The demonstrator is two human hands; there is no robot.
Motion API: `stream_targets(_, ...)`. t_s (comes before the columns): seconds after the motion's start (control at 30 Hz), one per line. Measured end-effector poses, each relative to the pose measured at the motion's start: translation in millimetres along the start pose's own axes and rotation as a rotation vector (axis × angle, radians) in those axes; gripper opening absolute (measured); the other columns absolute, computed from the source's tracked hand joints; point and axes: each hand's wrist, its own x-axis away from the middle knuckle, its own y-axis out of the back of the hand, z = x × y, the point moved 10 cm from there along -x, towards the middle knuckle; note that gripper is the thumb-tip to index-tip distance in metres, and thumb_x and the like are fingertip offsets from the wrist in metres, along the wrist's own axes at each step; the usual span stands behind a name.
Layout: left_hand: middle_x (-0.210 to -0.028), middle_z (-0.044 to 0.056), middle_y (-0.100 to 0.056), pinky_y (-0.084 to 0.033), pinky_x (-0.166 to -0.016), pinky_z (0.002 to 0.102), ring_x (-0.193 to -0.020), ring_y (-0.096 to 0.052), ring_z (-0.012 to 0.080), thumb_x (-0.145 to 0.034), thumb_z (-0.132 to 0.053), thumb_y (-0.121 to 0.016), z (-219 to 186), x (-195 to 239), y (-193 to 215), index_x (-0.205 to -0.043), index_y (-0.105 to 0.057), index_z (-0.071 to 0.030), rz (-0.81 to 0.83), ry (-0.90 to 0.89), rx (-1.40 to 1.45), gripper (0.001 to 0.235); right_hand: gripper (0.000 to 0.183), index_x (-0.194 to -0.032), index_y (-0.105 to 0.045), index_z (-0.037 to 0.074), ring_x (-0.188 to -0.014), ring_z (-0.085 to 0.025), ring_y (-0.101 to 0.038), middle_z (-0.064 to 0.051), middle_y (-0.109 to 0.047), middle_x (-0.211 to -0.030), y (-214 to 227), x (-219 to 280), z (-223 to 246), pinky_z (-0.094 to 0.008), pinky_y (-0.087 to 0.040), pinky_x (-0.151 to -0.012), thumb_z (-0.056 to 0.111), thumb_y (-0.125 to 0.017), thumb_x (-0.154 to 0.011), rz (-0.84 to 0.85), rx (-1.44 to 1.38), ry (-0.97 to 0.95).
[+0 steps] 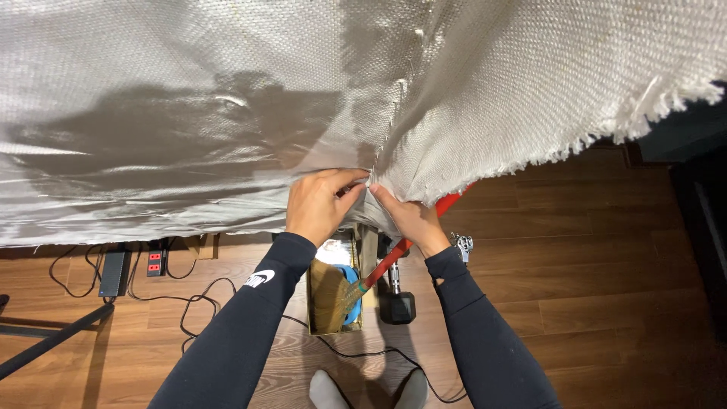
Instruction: The person repairs or prepares the edge of a large woven rug fabric and checks tufting tools.
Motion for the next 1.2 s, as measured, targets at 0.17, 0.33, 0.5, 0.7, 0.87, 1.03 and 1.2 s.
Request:
stream_targets(0.17, -0.091, 0.002, -0.078, -0.054, -0.065, 0.037, -0.073, -0.073, 0.024, -0.089, -0.024, -0.076, -4, 2, -1, -0.105, -0.078, -0.016, -0.046, -0.053, -0.043, 0.018, 0.044, -0.113, -0.076, 0.001, -0.093, -0.014, -0.072, -0.006, -0.078, -0.106, 2, 2, 1, -0.029, -0.058, -0.082, 0.038, -0.075, -0.089, 0.007, 0.021, 0.006)
stream_targets(0.33, -0.09, 0.001, -0.077, -0.053, -0.063, 0.036, -0.071, -0.073, 0.0224, -0.089, -0.025, -0.076, -4, 1, -2, -0.104, -0.077, -0.017, -0.039, -0.041, -0.048, 0.017, 0.044, -0.112, -0.077, 0.002, -0.092, -0.013, -0.072, -0.005, -0.079, -0.106, -1, 2, 4, -0.028, -0.057, -0.082, 0.04, -0.074, -0.089, 0.029, 0.021, -0.024)
stream_targets(0.5, -0.083, 0.001, -0.075, -0.051, -0.061, 0.038, -0.069, -0.071, 0.0249, -0.09, -0.024, -0.077, 1, 1, -4, -0.098, -0.077, -0.016, -0.103, -0.078, -0.108, 0.012, 0.042, -0.111, -0.077, 0.001, -0.091, -0.012, -0.072, -0.005, -0.079, -0.105, 0, -1, 10, -0.029, -0.056, -0.082, 0.037, -0.074, -0.091, -0.065, 0.049, 0.135)
stream_targets(0.7, -0.085, 0.005, -0.074, -0.053, -0.065, 0.04, -0.072, -0.07, 0.0285, -0.089, -0.021, -0.077, -1, 2, 0, -0.097, -0.078, -0.012, -0.091, -0.151, -0.119, 0.012, 0.043, -0.124, -0.082, 0.014, -0.082, -0.015, -0.066, -0.006, -0.075, -0.097, -8, -9, -29, -0.031, -0.05, -0.074, 0.044, -0.061, -0.1, -0.019, 0.614, 0.391)
stream_targets(0.87, -0.098, 0.005, -0.076, -0.056, -0.073, 0.038, -0.084, -0.072, 0.028, -0.088, -0.015, -0.075, 0, 8, 2, -0.104, -0.078, -0.013, -0.08, -0.204, -0.06, 0.017, 0.061, -0.082, -0.078, 0.002, -0.065, -0.014, -0.064, -0.004, -0.07, -0.07, 4, -4, -43, -0.029, -0.052, -0.066, 0.063, -0.071, -0.088, -0.029, 0.329, -0.183)
stream_targets(1.03, -0.099, 0.004, -0.076, -0.056, -0.076, 0.04, -0.088, -0.072, 0.028, -0.086, -0.012, -0.074, -3, 7, -8, -0.108, -0.079, -0.014, -0.018, -0.21, -0.062, 0.022, 0.07, -0.078, -0.074, -0.003, -0.059, -0.018, -0.054, -0.008, -0.06, -0.061, 2, -4, -56, -0.033, -0.045, -0.059, 0.065, -0.066, -0.094, 0.067, 0.463, -0.292)
stream_targets(1.2, -0.101, 0.002, -0.076, -0.056, -0.074, 0.039, -0.087, -0.072, 0.027, -0.088, -0.013, -0.072, 7, 6, -15, -0.111, -0.078, -0.017, 0.026, -0.096, -0.038, 0.024, 0.052, -0.086, -0.076, 0.003, -0.063, -0.011, -0.059, -0.001, -0.069, -0.069, 0, -7, -31, -0.031, -0.05, -0.06, 0.053, -0.068, -0.091, 0.038, 0.209, -0.07)
